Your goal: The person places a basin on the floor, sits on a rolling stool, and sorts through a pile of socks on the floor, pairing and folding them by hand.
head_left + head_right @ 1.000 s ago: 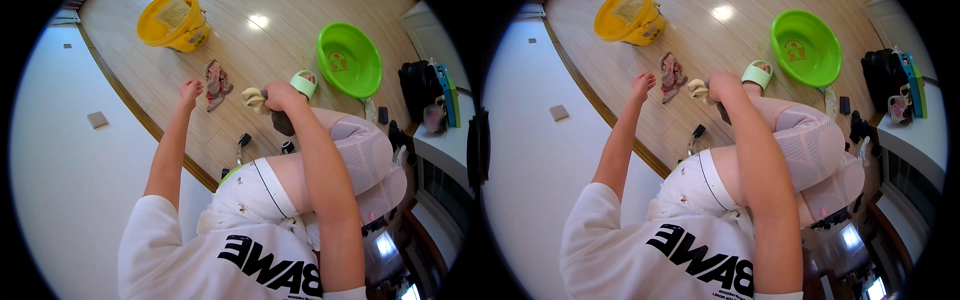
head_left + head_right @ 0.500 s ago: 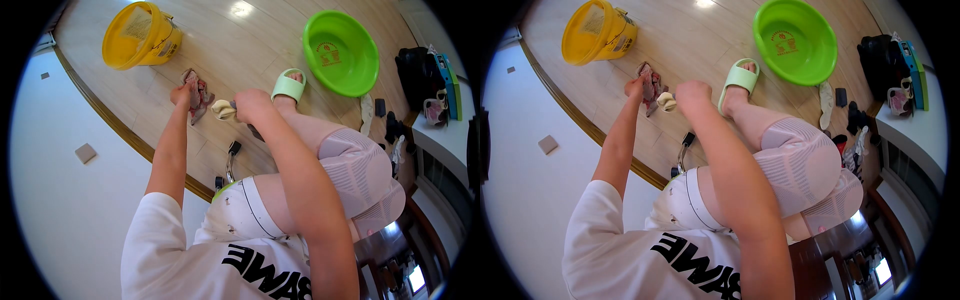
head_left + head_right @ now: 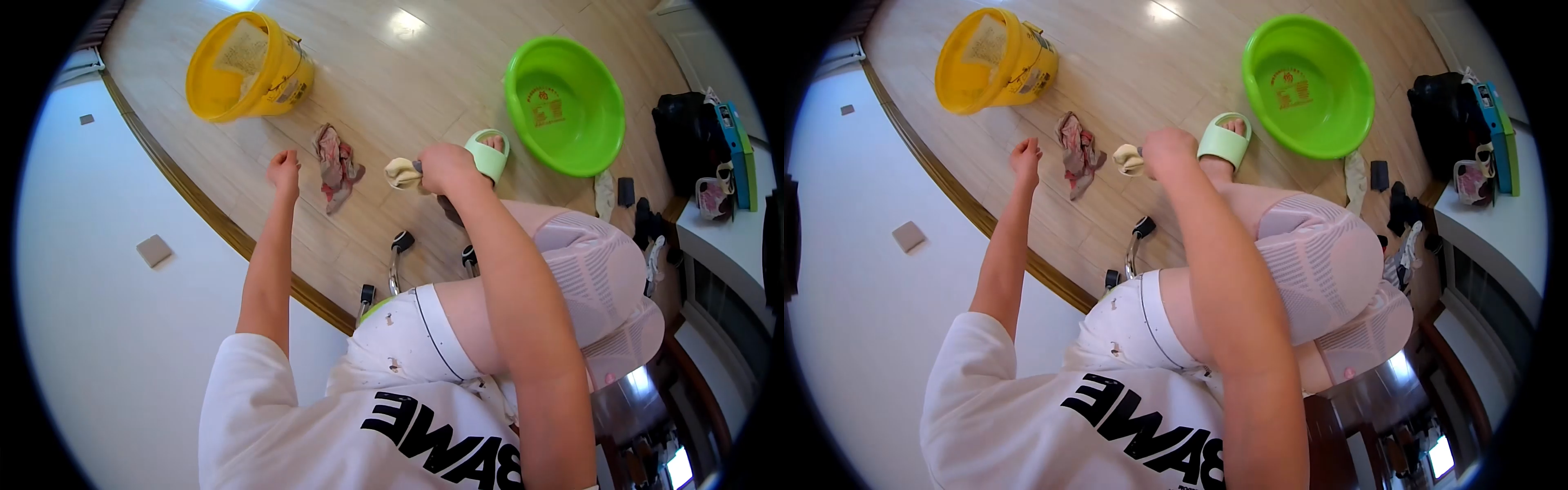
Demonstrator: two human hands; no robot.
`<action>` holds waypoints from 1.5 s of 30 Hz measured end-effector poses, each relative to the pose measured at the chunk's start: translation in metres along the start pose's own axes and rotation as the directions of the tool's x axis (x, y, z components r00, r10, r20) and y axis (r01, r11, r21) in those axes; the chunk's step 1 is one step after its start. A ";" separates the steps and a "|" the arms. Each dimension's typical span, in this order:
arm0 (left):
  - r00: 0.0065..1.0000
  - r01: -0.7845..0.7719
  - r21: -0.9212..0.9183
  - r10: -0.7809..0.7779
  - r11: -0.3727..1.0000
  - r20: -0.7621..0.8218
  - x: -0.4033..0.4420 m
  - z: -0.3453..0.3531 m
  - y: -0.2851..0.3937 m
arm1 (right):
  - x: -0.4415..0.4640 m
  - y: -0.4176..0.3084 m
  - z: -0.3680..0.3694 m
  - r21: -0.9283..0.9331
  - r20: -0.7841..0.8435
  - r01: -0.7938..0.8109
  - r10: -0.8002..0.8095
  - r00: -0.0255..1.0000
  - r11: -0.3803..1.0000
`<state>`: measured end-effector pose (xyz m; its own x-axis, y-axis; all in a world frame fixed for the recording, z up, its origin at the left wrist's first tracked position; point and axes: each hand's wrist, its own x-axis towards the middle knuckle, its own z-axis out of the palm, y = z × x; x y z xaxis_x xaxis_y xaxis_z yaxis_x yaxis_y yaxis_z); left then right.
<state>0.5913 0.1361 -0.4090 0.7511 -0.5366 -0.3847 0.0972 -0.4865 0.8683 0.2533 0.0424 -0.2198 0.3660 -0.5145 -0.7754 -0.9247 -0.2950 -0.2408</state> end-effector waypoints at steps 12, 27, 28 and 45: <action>0.962 0.107 0.557 0.057 0.824 -0.269 -0.006 0.067 -0.019 | 0.007 -0.023 -0.005 0.096 -0.085 0.006 0.002 0.996 0.995; 0.850 -0.525 -0.359 0.463 0.771 -0.251 -0.013 0.015 0.256 | -0.007 -0.025 -0.008 0.065 -0.034 0.021 -0.019 0.999 0.998; 0.814 -0.579 -0.357 0.494 0.733 -0.307 -0.011 0.013 0.276 | -0.008 -0.024 -0.007 0.067 -0.039 0.025 -0.022 0.999 0.997; 0.987 -0.131 -0.142 0.142 0.981 0.074 0.031 -0.018 0.215 | -0.042 -0.001 0.003 0.123 -0.296 0.125 -0.083 0.952 0.985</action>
<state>0.6473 0.0270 -0.2284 0.7070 -0.6497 -0.2793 0.0896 -0.3094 0.9467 0.2382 0.0667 -0.1886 0.4565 -0.7032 -0.5451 -0.8777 -0.2556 -0.4054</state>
